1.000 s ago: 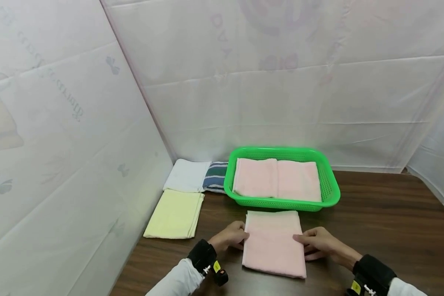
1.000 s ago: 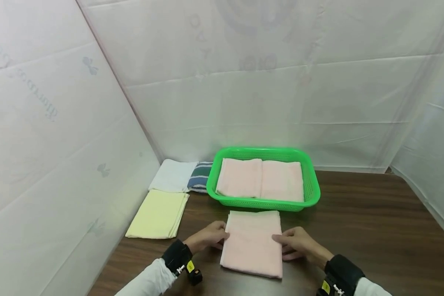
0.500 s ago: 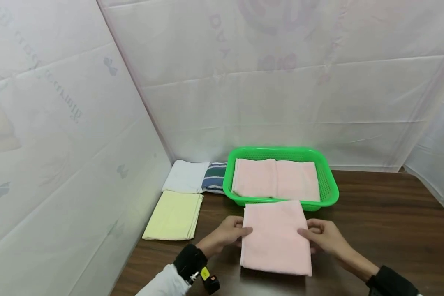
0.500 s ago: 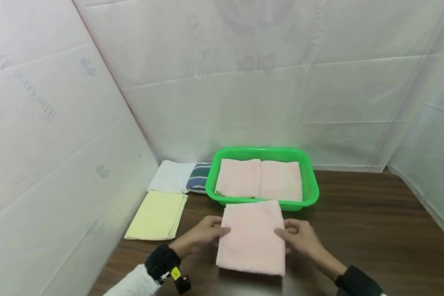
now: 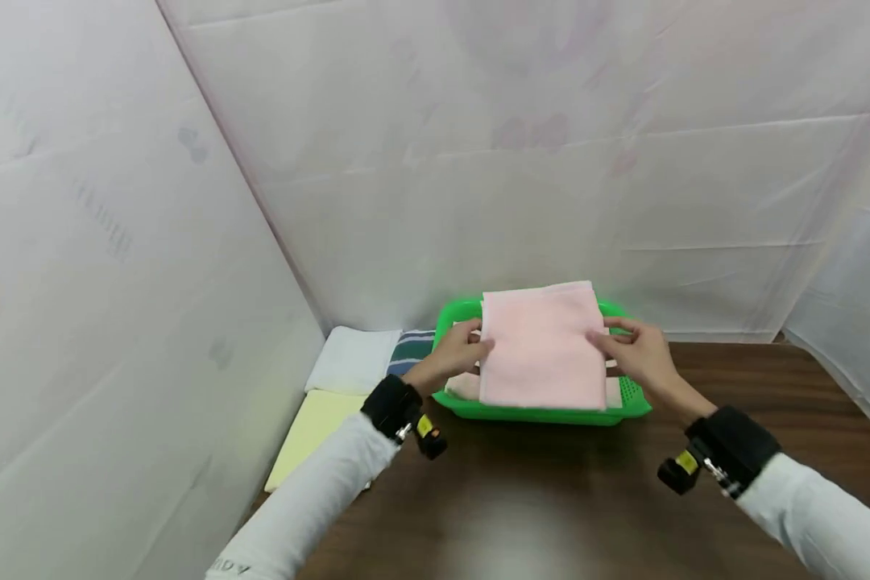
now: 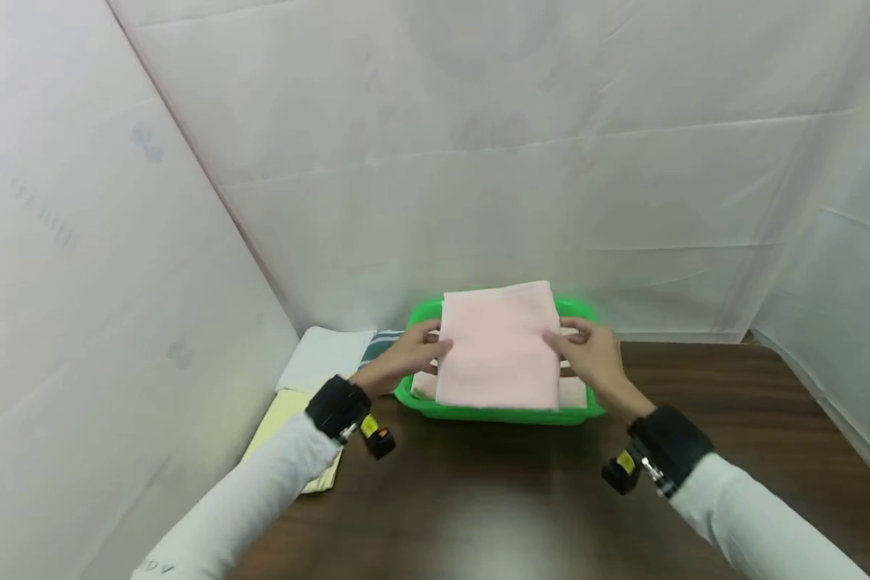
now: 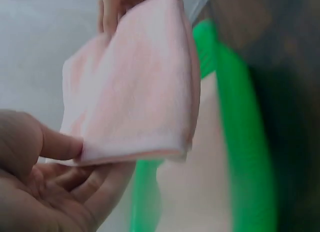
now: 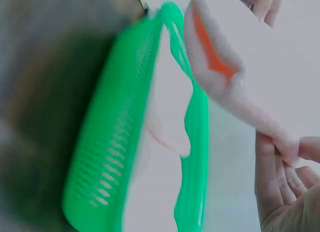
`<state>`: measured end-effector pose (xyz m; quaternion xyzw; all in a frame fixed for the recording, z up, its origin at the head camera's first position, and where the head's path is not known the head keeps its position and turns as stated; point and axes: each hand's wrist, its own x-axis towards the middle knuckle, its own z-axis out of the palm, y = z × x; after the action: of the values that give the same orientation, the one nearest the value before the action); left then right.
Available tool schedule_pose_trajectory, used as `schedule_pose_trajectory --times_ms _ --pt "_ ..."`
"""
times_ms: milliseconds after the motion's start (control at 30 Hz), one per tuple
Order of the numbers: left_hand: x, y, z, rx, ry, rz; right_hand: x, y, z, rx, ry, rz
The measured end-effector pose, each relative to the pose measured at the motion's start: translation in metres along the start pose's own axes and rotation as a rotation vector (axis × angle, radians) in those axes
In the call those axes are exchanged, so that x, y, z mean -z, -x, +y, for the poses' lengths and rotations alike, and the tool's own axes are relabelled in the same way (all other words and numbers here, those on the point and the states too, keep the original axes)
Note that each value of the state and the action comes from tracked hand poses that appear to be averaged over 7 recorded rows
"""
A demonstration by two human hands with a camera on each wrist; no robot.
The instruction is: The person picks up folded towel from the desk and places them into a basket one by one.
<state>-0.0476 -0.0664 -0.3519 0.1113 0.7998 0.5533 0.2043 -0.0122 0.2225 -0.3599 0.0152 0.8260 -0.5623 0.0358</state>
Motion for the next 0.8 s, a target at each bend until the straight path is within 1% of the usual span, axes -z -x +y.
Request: schedule_pose_trajectory --times_ms 100,167,267,333,433,533,667,800 --pt "0.004 -0.022 -0.003 0.007 -0.026 0.002 -0.001 -0.021 -0.003 -0.031 0.022 0.014" --pt "0.005 -0.032 -0.004 0.016 -0.035 0.008 -0.002 -0.033 -0.005 -0.05 0.04 0.015" --pt "0.001 -0.045 -0.005 0.027 -0.053 0.033 -0.002 -0.047 -0.006 -0.077 0.055 0.023" --pt "-0.004 -0.052 -0.004 0.048 -0.057 0.053 0.0 -0.05 -0.005 -0.112 0.051 0.018" --pt "-0.015 -0.061 -0.007 0.069 -0.077 0.07 0.005 -0.051 0.001 -0.181 0.021 -0.004" --pt "-0.027 -0.067 -0.013 0.084 -0.075 0.054 0.012 -0.048 0.011 -0.231 0.015 -0.027" --pt "-0.042 -0.07 -0.022 0.104 -0.064 0.016 0.016 -0.041 0.03 -0.224 0.068 -0.019" --pt "-0.055 -0.066 -0.034 0.153 -0.094 0.016 0.012 -0.034 0.047 -0.214 0.134 -0.011"
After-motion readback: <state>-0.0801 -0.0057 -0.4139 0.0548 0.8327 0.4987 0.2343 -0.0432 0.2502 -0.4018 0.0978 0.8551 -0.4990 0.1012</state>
